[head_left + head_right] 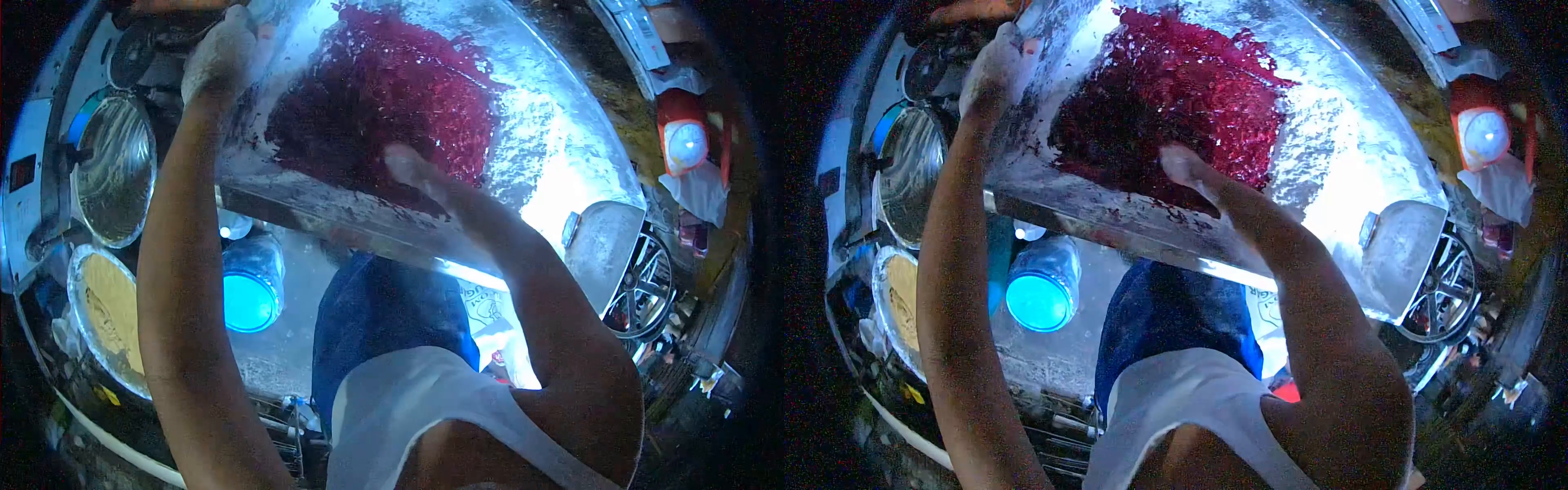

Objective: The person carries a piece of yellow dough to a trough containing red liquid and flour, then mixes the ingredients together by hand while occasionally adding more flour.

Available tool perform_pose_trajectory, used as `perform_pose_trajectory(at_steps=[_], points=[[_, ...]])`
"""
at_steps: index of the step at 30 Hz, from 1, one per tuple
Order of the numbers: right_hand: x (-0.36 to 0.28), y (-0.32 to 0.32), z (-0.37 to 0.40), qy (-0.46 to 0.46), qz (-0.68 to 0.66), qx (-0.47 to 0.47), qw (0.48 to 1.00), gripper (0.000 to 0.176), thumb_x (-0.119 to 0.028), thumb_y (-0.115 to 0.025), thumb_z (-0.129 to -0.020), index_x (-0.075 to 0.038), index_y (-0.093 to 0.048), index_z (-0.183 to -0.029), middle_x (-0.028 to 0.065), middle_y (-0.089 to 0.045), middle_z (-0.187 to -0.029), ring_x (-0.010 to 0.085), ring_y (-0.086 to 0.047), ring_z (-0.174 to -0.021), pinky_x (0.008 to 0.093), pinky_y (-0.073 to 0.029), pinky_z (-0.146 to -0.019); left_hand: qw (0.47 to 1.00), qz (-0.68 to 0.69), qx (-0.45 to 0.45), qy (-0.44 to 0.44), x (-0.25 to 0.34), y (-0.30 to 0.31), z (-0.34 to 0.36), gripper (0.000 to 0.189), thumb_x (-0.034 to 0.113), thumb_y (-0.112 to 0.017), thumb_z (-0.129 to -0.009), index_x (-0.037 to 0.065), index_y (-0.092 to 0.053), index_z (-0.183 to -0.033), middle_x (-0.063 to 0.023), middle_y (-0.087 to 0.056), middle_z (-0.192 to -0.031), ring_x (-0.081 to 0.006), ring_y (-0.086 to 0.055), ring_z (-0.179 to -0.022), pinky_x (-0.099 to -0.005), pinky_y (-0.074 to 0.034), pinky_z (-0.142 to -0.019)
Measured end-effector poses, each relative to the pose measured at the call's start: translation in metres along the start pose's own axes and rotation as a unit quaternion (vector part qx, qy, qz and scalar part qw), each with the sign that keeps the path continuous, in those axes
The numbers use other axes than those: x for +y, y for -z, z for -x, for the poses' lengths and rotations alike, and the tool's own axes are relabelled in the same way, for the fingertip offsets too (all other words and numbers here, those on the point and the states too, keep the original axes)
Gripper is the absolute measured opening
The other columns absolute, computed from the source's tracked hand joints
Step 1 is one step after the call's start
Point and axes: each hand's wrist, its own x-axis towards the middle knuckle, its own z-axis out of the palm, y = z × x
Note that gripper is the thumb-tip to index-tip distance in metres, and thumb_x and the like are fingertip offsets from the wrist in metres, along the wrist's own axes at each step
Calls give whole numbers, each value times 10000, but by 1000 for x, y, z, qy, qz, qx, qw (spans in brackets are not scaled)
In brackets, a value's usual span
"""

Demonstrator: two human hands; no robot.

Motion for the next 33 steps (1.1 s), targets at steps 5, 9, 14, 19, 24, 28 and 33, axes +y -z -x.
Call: perform_pose_trajectory(at_steps=[5,9,14,19,24,28,33], points=[[82,27,37,-132,98,143,976,146,-129,-598,-859,-84,-734,-889,115,-651,-841,298,-635,-788,429,-529,-691,1000,10,5,-2,0,0,0,432,420,-546,-1003,30,-529,-1188,-303,-680,-1110,-495,-644,-1085,-585,-509,-909],[104,129,31,-208,189,115,953,249,-183,-571,-978,-110,-745,-1139,92,-735,-1081,265,-697,-991,424,-567,-856,1000,-11,8,14,8,8,7,424,421,-543,-1007,38,-531,-1187,-303,-679,-1107,-493,-644,-1085,-586,-508,-906],[101,93,6,-153,335,-99,924,186,-213,-631,-914,-94,-771,-890,68,-683,-878,237,-667,-870,464,-569,-731,1000,-6,-7,-3,2,6,3,435,431,-539,-1006,39,-523,-1193,-305,-675,-1114,-502,-641,-1082,-592,-506,-907],[94,-23,19,-136,194,137,962,143,-183,-591,-918,-120,-718,-903,61,-643,-803,223,-633,-764,376,-532,-633,999,21,15,22,7,5,7,445,431,-534,-1001,38,-515,-1209,-314,-669,-1123,-507,-637,-1084,-593,-505,-910],[19,29,7,-86,-77,237,965,185,-127,-568,-935,-106,-702,-1060,140,-687,-850,306,-670,-756,433,-546,-669,999,14,31,-20,2,2,8,455,419,-546,-991,33,-514,-1230,-317,-667,-1143,-501,-637,-1100,-582,-509,-925],[-13,134,-47,-60,-77,328,939,206,-53,-581,-855,-60,-698,-1024,238,-691,-863,442,-682,-777,541,-551,-673,1000,9,10,3,6,8,7,459,423,-547,-994,31,-514,-1230,-309,-669,-1146,-503,-632,-1110,-576,-509,-930],[-11,145,-131,30,170,40,984,232,-191,-593,-870,-93,-756,-1002,178,-729,-961,358,-710,-817,480,-576,-761,999,-6,2,-34,-3,8,7,464,427,-538,-1006,30,-516,-1244,-303,-663,-1160,-500,-618,-1127,-567,-502,-937]])
